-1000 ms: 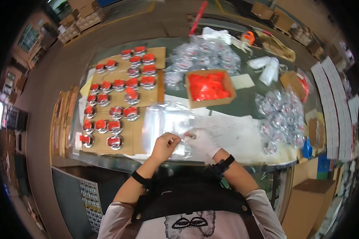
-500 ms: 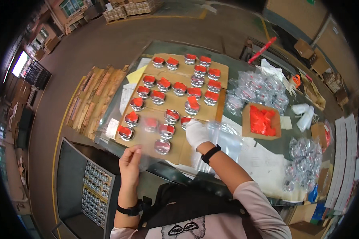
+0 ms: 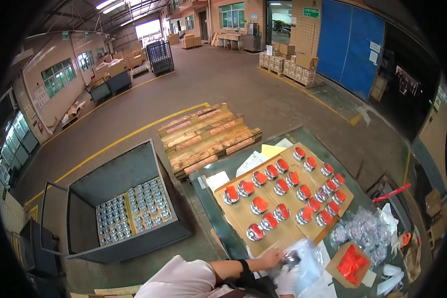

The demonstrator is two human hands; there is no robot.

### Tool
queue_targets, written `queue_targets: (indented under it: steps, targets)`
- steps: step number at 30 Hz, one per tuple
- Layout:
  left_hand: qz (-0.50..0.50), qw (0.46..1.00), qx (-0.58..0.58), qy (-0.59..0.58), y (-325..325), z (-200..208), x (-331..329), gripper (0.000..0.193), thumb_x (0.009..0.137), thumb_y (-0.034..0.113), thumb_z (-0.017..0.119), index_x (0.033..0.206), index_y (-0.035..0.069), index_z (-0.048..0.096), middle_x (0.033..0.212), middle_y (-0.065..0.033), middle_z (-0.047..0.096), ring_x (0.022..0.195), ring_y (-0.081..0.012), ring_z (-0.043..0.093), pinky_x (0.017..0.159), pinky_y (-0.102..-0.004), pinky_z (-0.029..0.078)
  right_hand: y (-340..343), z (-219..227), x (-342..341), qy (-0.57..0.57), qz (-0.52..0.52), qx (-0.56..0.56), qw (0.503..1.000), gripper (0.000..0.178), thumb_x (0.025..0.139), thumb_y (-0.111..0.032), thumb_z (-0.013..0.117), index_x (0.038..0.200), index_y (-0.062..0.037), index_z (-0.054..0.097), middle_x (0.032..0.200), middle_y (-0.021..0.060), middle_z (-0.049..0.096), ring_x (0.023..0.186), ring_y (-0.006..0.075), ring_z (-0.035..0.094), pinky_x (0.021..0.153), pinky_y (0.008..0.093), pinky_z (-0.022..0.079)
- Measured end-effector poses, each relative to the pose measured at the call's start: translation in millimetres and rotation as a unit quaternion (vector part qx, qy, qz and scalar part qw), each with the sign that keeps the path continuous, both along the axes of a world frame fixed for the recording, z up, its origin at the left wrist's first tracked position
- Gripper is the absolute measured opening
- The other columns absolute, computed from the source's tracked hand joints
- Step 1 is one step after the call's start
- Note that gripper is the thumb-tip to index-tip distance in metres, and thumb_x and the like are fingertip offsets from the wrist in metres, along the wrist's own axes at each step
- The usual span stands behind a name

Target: The person places red protective covers onto small metallic objects arranged on a cardboard sheet. They then pick up each covered object, place it into a clear plastic bag, and set the bagged item aside. The process is repeated for multiple units in a repetitive assembly line fashion.

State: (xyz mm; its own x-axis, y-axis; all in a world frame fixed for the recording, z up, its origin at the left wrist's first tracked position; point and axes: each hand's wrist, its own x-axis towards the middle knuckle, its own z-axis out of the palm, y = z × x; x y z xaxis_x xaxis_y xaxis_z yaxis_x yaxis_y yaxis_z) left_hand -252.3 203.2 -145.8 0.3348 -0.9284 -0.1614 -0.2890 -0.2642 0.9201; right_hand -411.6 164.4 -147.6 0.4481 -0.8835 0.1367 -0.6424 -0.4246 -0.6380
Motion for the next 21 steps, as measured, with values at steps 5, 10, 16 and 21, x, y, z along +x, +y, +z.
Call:
queue_targets:
  steps: [5,10,16,21]
  targets:
    - [-0.13,0.953,-0.132,-0.241,4.9,109.9,-20.7,0.025,0.094,0.024,0.047,0.107,0.012,0.065,0.09,-0.0154,0.066,0.08,-0.0344,0.064,0.067,-0.0448,0.051,15.2,120.3,-9.7,0.05,0.119,0.121,0.984,0.049,0.089,-0.025,0.052,0.127,0.004,0.043,0.123,0.0212,0.052,0.114,0.0317,0.052,0.098,0.0428,0.04]
    - [-0.317,0.885,-0.27,-0.207,9.3,128.8,-99.8,0.04,0.074,0.003,0.057,0.113,0.009,0.064,0.107,-0.0142,0.067,0.091,-0.0291,0.067,0.076,-0.0387,0.055,-12.3,94.2,-52.4,-0.239,-0.037,0.247,0.938,0.034,0.098,-0.034,0.043,0.108,-0.0048,0.059,0.102,0.0109,0.061,0.091,0.0213,0.062,0.08,0.038,0.05]
    - [-0.204,0.948,-0.038,0.24,-35.1,131.1,-201.5,0.032,0.103,0.024,0.043,0.094,0.001,0.062,0.062,-0.0003,0.054,0.055,-0.0083,0.053,0.051,-0.0224,0.043,52.8,145.3,-213.8,-0.077,-0.097,-0.014,0.992,0.044,0.086,-0.031,0.066,0.12,-0.0054,0.056,0.103,0.0175,0.06,0.1,0.0276,0.058,0.086,0.0371,0.047]
    - [-0.385,0.914,-0.027,0.124,-44.0,101.2,-250.1,0.03,0.099,0.028,0.049,0.102,0.002,0.064,0.079,-0.0098,0.057,0.067,-0.0171,0.056,0.061,-0.0328,0.048,67.5,158.1,-270.1,0.069,-0.395,-0.005,0.916,0.058,0.078,-0.032,0.073,0.124,-0.0034,0.055,0.102,0.018,0.064,0.098,0.0286,0.062,0.09,0.0424,0.046]
